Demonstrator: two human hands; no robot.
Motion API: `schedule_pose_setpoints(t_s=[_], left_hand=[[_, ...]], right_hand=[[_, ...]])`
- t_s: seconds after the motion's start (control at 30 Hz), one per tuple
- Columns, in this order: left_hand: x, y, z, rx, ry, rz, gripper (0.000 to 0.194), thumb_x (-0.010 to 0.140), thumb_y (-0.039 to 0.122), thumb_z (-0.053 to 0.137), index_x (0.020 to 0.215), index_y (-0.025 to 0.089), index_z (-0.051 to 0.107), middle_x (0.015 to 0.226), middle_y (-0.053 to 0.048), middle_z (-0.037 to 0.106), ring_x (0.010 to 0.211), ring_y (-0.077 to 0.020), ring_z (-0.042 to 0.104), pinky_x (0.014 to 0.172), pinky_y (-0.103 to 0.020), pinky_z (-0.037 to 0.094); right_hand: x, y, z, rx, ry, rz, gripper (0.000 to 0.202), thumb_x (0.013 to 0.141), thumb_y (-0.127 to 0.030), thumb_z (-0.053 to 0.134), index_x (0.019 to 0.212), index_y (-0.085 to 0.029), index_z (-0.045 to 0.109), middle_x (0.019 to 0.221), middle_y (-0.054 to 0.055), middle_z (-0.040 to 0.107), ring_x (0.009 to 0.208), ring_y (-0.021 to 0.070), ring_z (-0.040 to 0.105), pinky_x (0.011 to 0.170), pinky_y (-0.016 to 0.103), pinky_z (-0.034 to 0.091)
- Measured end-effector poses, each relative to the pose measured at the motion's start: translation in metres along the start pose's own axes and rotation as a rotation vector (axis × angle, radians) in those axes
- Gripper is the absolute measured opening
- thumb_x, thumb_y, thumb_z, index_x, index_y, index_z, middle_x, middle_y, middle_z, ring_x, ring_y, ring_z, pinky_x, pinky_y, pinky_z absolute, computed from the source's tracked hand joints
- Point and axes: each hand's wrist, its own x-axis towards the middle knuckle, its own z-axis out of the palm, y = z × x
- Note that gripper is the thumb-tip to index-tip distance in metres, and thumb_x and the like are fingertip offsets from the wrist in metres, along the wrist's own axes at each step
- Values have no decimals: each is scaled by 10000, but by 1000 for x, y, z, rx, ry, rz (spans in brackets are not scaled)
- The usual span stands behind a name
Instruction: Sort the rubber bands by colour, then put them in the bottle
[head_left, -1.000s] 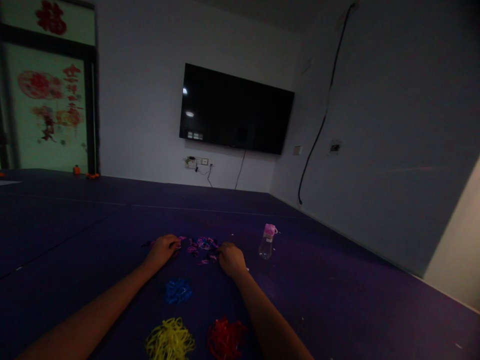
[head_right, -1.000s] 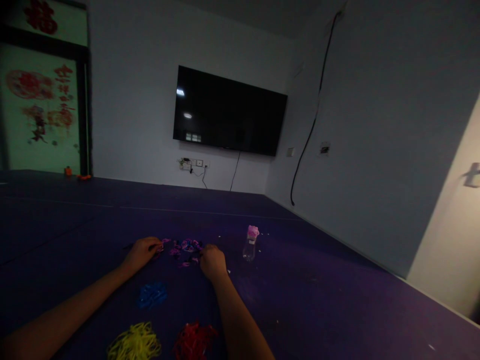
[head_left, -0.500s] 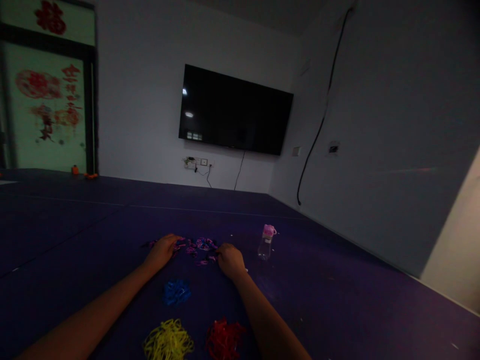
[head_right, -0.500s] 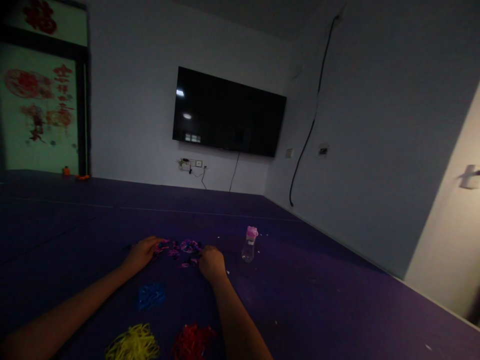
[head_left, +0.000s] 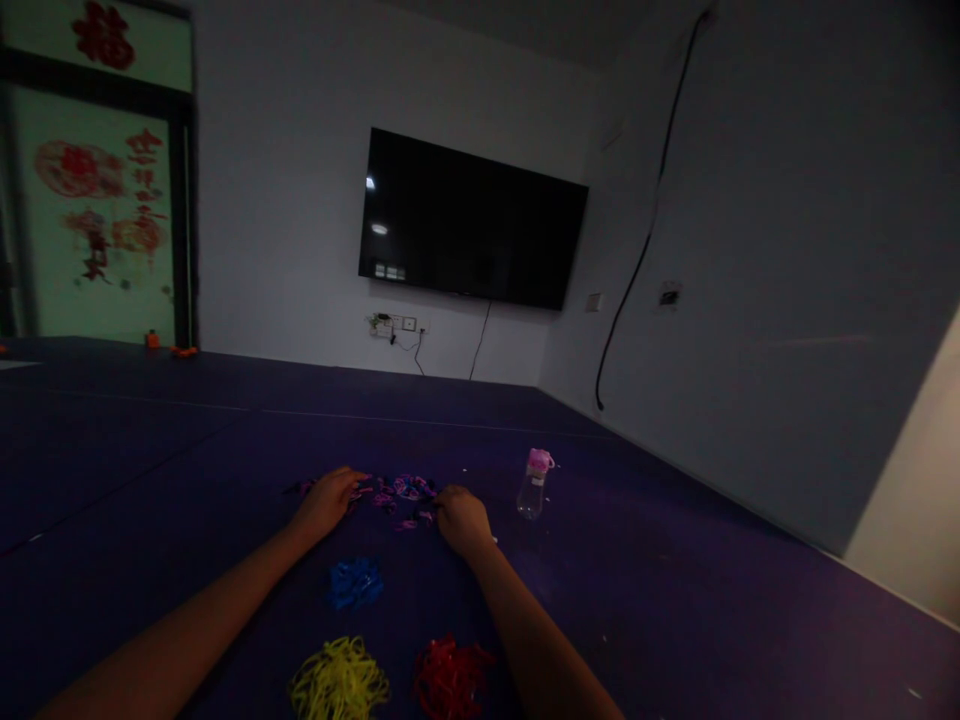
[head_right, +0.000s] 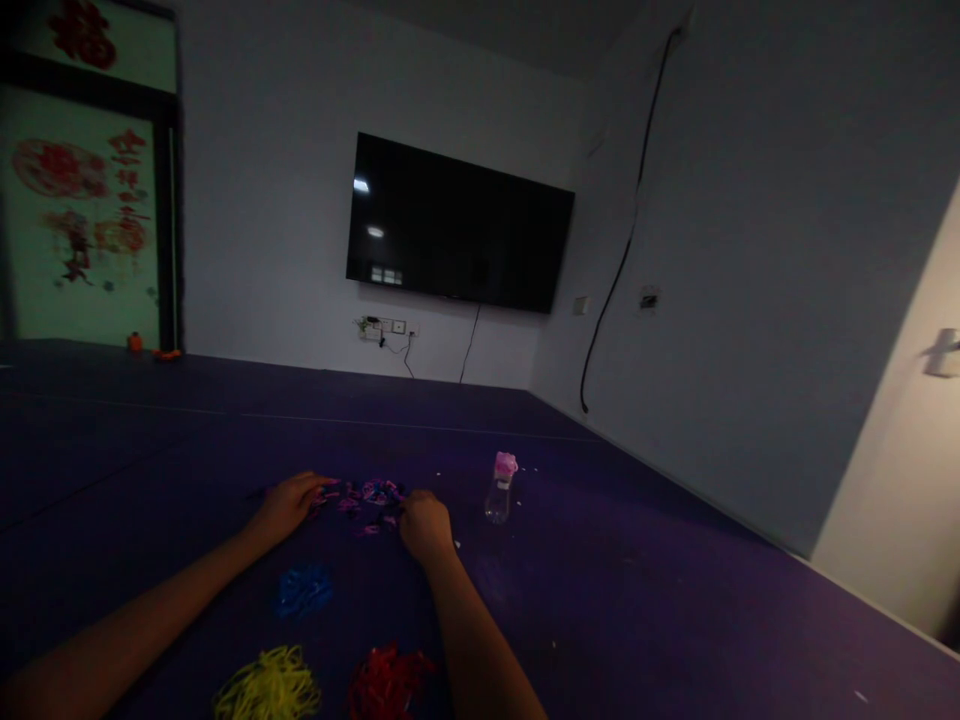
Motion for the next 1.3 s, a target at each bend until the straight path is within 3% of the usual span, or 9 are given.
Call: schedule_pose_setpoints(t_s=[0.27,0.43,0.63,1.07,1.3], left_hand=[[0,-2,3,28,-37,27,277,835,168,416,960,204,661,824,-38,647,796,-164,602,705,-251,450],[0,-1,2,48,-62,50,262,850,187,411,892,212,669,772,-34,633,788,-173,597,721,-261,441],[0,3,2,26,-76,89,265,864,188,394,871,196,659,794,-42,631,796,-166,598,726,-259,442],[-2,6,1,58,-66,97,289,878,177,371,918,189,658,897,-65,661,853,-174,614,791,-278,460],[-1,2,4,72,-66,101,286,883,213,387,942,201,667,894,-56,681,890,-177,622,836,-300,467]], right_hand=[[-2,-1,-4,-5,14,-42,334,796,-109,419,1027,-175,650,1059,91,639,1044,200,521,855,268,384],[-2,-2,-2,49,7,-151,321,871,-215,401,1092,-215,634,1172,61,603,1125,187,477,927,287,349],[0,1,4,38,-23,-139,351,890,-279,391,1178,-225,586,1279,48,540,1237,217,384,989,354,302],[1,0,4,30,-25,-117,333,897,-252,366,1117,-161,598,1173,101,601,1132,207,491,946,310,335],[3,1,6,12,47,-73,327,899,-244,359,1127,-170,582,1196,104,583,1126,209,492,931,312,336]])
